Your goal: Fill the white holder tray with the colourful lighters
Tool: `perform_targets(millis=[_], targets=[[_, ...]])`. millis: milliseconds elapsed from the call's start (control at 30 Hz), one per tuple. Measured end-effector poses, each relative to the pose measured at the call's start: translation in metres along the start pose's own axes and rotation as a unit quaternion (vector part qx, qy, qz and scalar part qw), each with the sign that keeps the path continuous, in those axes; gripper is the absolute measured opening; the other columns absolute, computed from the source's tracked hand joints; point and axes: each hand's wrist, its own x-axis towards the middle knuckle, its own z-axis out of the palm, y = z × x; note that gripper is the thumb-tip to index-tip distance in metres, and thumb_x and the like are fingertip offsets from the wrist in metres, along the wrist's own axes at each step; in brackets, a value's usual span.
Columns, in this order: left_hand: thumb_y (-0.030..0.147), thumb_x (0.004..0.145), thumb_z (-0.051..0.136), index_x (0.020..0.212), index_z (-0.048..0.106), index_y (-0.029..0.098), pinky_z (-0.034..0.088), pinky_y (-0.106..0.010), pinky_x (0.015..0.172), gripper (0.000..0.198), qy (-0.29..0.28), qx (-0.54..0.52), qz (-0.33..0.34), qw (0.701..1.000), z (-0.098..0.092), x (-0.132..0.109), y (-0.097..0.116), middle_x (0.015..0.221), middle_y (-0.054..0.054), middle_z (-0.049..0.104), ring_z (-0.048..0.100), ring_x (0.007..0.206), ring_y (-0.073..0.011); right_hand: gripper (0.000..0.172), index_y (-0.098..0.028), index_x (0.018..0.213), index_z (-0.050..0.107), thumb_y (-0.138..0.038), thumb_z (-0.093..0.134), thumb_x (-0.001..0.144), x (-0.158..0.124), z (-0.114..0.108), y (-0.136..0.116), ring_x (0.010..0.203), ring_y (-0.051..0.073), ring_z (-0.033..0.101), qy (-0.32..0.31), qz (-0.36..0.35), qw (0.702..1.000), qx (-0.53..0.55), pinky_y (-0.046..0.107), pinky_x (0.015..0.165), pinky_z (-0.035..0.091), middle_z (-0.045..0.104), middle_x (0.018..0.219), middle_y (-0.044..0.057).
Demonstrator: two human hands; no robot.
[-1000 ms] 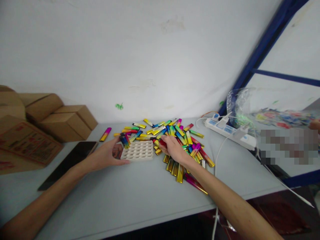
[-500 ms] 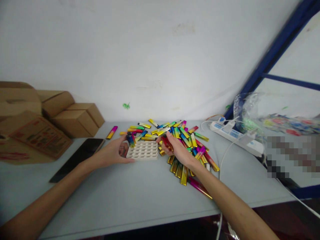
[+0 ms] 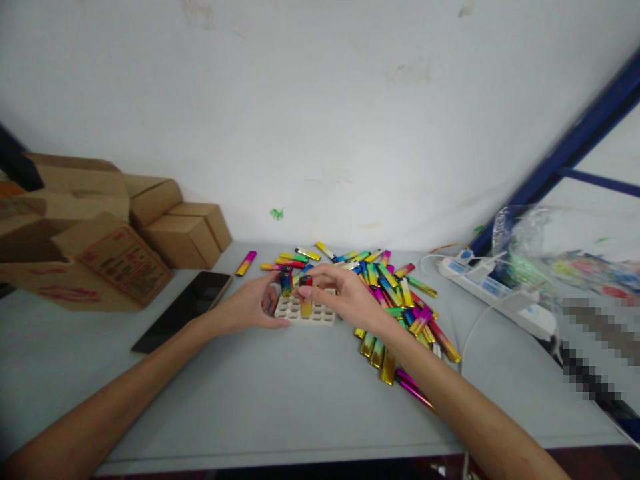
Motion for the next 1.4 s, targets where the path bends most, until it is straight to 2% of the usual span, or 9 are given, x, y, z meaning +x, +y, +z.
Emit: perform_targets(millis=[133, 267, 467, 733, 900, 1033, 1200, 1300, 1400], targets=[[0.052, 0.067, 0.089, 0.128, 0.051, 0.018, 0.044, -0.029, 0.061, 0.080, -0.014, -0.010, 0.009, 1.000, 0.001, 0.001, -0.003, 0.069, 0.006, 0.068, 0.066, 0.063, -0.0213, 0.032, -0.022, 0.107, 0.076, -0.048, 0.082, 0.090, 0.016, 0.016, 0.007, 0.094, 0.021, 0.074, 0.032, -0.044, 0.997, -0.056, 0.036, 0.087, 0.061, 0.078, 0.107, 0.008], [0.053, 0.067, 0.090, 0.123, 0.051, 0.018, 0.045, -0.030, 0.062, 0.077, -0.020, -0.018, 0.021, 0.999, 0.002, 0.002, -0.006, 0.070, 0.005, 0.069, 0.067, 0.064, -0.0222, 0.035, -0.022, 0.105, 0.079, -0.054, 0.080, 0.091, 0.021, 0.025, 0.018, 0.092, 0.024, 0.074, 0.089, -0.087, 0.979, -0.161, 0.039, 0.083, 0.063, 0.077, 0.104, 0.010], [0.052, 0.067, 0.091, 0.122, 0.052, 0.019, 0.044, -0.029, 0.061, 0.075, -0.018, -0.017, 0.028, 0.999, 0.001, 0.001, -0.006, 0.071, 0.005, 0.070, 0.066, 0.064, -0.0216, 0.037, -0.023, 0.106, 0.079, -0.058, 0.073, 0.096, 0.019, 0.030, 0.024, 0.090, 0.025, 0.076, 0.063, -0.124, 0.965, -0.221, 0.040, 0.083, 0.064, 0.078, 0.102, 0.011], [0.055, 0.063, 0.092, 0.108, 0.054, 0.022, 0.045, -0.031, 0.060, 0.067, -0.005, -0.020, 0.022, 1.000, 0.002, 0.002, -0.005, 0.073, 0.002, 0.070, 0.069, 0.067, -0.0249, 0.041, -0.023, 0.091, 0.065, -0.062, 0.077, 0.090, 0.029, 0.039, 0.029, 0.075, 0.021, 0.073, 0.082, -0.093, 0.963, -0.238, 0.036, 0.074, 0.062, 0.076, 0.084, 0.006], [0.055, 0.066, 0.090, 0.118, 0.052, 0.019, 0.046, -0.031, 0.062, 0.074, -0.020, -0.012, 0.022, 0.999, 0.001, 0.002, -0.004, 0.071, 0.003, 0.071, 0.070, 0.066, -0.0254, 0.046, -0.022, 0.087, 0.065, -0.067, 0.074, 0.091, 0.027, 0.039, 0.027, 0.073, 0.022, 0.073, 0.077, -0.076, 0.964, -0.244, 0.035, 0.072, 0.060, 0.077, 0.082, 0.008], [0.055, 0.066, 0.090, 0.141, 0.046, 0.011, 0.047, -0.032, 0.065, 0.097, -0.022, 0.005, 0.015, 1.000, 0.001, 0.004, -0.005, 0.070, 0.003, 0.071, 0.071, 0.069, -0.0263, 0.041, -0.022, 0.088, 0.069, -0.062, 0.077, 0.091, 0.016, 0.022, 0.018, 0.077, 0.023, 0.074, 0.041, -0.081, 0.959, -0.269, 0.036, 0.075, 0.059, 0.079, 0.086, 0.008], [0.055, 0.064, 0.091, 0.148, 0.044, 0.009, 0.046, -0.031, 0.063, 0.106, -0.019, 0.006, 0.002, 1.000, 0.001, 0.004, -0.004, 0.070, 0.004, 0.069, 0.070, 0.068, -0.0255, 0.025, -0.021, 0.098, 0.073, -0.046, 0.075, 0.096, -0.007, -0.030, 0.010, 0.078, 0.021, 0.074, 0.019, -0.029, 0.949, -0.314, 0.032, 0.074, 0.057, 0.079, 0.089, 0.006], [0.055, 0.065, 0.090, 0.149, 0.043, 0.008, 0.046, -0.031, 0.061, 0.107, -0.022, -0.001, -0.008, 1.000, 0.000, 0.003, -0.003, 0.069, 0.005, 0.068, 0.068, 0.065, -0.0237, 0.017, -0.021, 0.096, 0.075, -0.038, 0.075, 0.096, -0.021, -0.059, 0.008, 0.081, 0.022, 0.071, -0.032, -0.012, 0.918, -0.395, 0.033, 0.075, 0.056, 0.076, 0.091, 0.007], [0.057, 0.065, 0.090, 0.148, 0.044, 0.009, 0.046, -0.030, 0.060, 0.106, -0.023, -0.002, -0.012, 1.000, -0.001, 0.003, -0.003, 0.071, 0.005, 0.068, 0.068, 0.066, -0.0230, 0.012, -0.021, 0.101, 0.077, -0.031, 0.071, 0.099, -0.033, -0.073, 0.009, 0.098, 0.024, 0.071, -0.094, -0.024, 0.892, -0.441, 0.037, 0.090, 0.057, 0.074, 0.107, 0.009]])
